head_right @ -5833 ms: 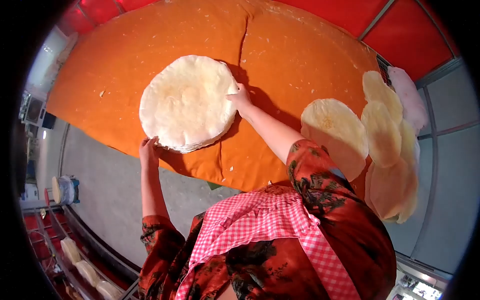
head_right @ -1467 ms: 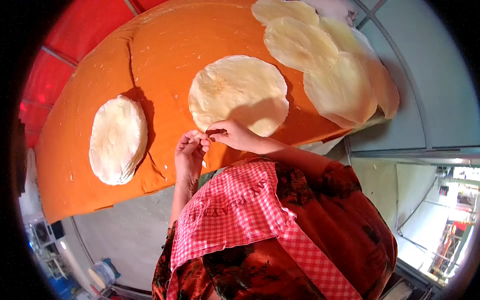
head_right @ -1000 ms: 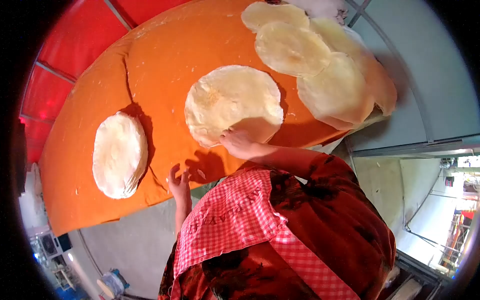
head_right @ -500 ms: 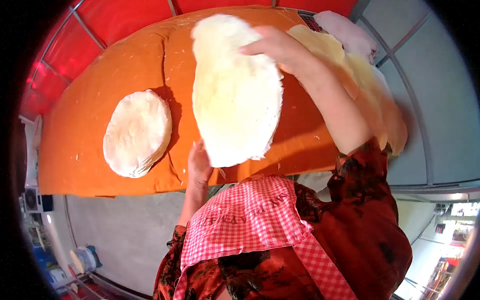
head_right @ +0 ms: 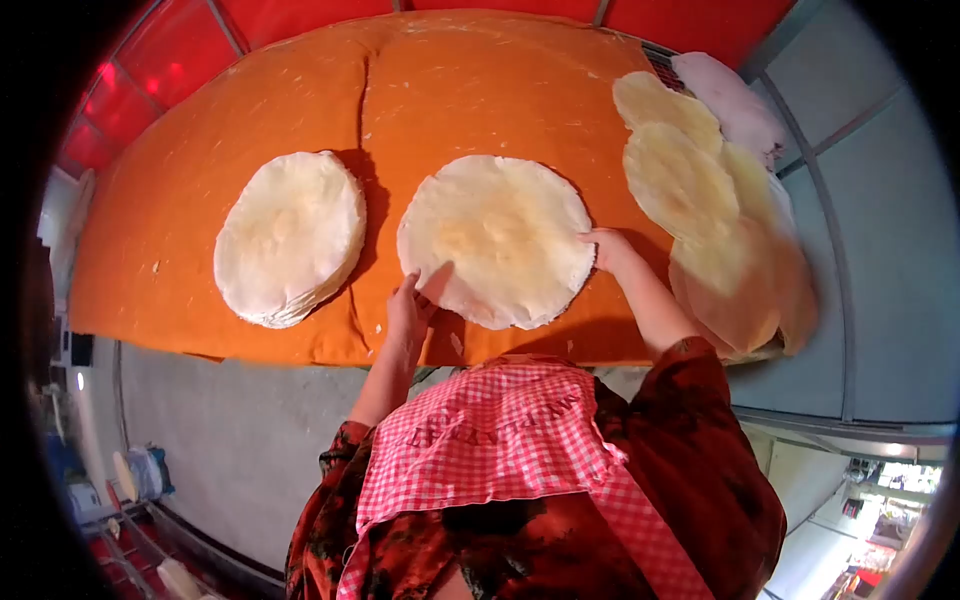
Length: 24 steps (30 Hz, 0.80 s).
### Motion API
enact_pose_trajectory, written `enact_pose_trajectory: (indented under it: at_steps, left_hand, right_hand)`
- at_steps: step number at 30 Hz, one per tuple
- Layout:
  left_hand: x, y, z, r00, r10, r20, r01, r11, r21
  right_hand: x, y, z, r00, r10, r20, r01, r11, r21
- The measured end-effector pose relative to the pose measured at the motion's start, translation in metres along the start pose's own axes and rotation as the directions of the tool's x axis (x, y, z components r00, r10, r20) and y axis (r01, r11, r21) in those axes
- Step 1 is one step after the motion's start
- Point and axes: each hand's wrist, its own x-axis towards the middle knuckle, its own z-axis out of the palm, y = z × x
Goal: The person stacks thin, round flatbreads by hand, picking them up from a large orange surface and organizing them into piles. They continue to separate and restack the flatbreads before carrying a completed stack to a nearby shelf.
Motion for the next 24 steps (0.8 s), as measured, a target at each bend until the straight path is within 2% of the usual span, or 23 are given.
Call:
enact_pose_trajectory:
  at_steps: [1,2,3,4,5,7,10,11,13,15,17,18,20,21,22,23,24]
  left_hand:
    - [0.009,0.007,-0.001,1.0,0.003,-0.019,-0.003,1.0,-0.014]
    - [0.033,0.005,-0.012,0.999,0.035,0.004,-0.035,0.998,0.049]
    - [0.023,0.017,0.007,0.987,0.098,-0.13,-0.094,0.995,0.035]
    - [0.038,0.022,0.0,0.996,0.086,-0.02,-0.084,0.995,0.059]
    - [0.052,0.022,-0.007,0.993,0.063,0.096,-0.071,0.994,0.086]
    - [0.045,0.028,0.008,0.995,0.046,0.089,-0.054,0.994,0.097]
    - [0.029,0.034,0.013,0.985,0.003,0.174,-0.03,0.989,0.148]
    - [0.023,0.033,0.01,0.977,-0.014,0.215,-0.023,0.985,0.17]
    - [0.03,0.024,-0.004,0.948,-0.127,0.291,0.099,0.989,0.109]
    - [0.01,0.036,0.006,0.939,-0.12,0.321,0.081,0.988,0.132]
    - [0.001,0.06,0.023,0.94,-0.051,0.338,-0.005,0.987,0.163]
    - [-0.001,0.075,0.029,0.936,-0.023,0.35,-0.043,0.983,0.181]
    - [0.009,0.115,0.034,0.86,0.122,0.495,-0.24,0.954,0.182]
    - [-0.005,0.149,0.041,0.87,0.156,0.467,-0.291,0.928,0.233]
    - [0.012,0.172,0.035,0.831,0.248,0.497,-0.401,0.887,0.228]
    - [-0.03,0.217,0.043,0.789,0.347,0.507,-0.518,0.82,0.244]
    - [-0.017,0.255,0.027,0.78,0.433,0.452,-0.623,0.605,0.495]
  right_hand:
    - [-0.01,0.003,0.007,1.0,-0.023,-0.002,0.023,1.0,0.019]
    - [-0.018,0.007,0.018,0.999,-0.047,0.008,0.046,0.998,0.034]
    - [-0.019,0.009,0.019,1.0,-0.01,0.03,0.007,0.996,0.09]
    - [-0.013,0.013,0.011,0.993,-0.002,0.118,-0.019,0.984,0.175]
    - [-0.018,0.016,0.021,0.992,-0.068,0.104,0.055,0.991,0.119]
    - [-0.045,0.011,0.036,0.974,-0.216,0.068,0.216,0.976,0.011]
    - [-0.048,0.012,0.04,0.937,-0.334,-0.104,0.318,0.936,-0.15]
    - [-0.045,0.013,0.034,0.948,-0.309,-0.075,0.297,0.945,-0.14]
    - [-0.028,0.014,0.015,0.965,-0.261,-0.006,0.259,0.958,-0.123]
    - [-0.024,0.005,0.02,0.989,-0.144,-0.034,0.144,0.99,-0.015]
    - [-0.02,0.001,0.025,0.998,-0.052,-0.029,0.054,0.997,0.049]
    - [-0.03,-0.006,0.044,0.995,-0.099,-0.022,0.099,0.994,0.035]
    - [-0.039,-0.024,0.077,0.975,-0.216,0.048,0.215,0.976,0.02]
    - [-0.042,-0.032,0.093,0.959,-0.271,0.081,0.271,0.962,0.015]
    - [-0.043,-0.039,0.115,0.931,-0.333,0.152,0.328,0.943,0.06]
    - [-0.046,-0.048,0.145,0.926,-0.353,0.132,0.347,0.935,0.065]
    - [-0.05,-0.054,0.18,0.921,-0.374,0.108,0.368,0.927,0.073]
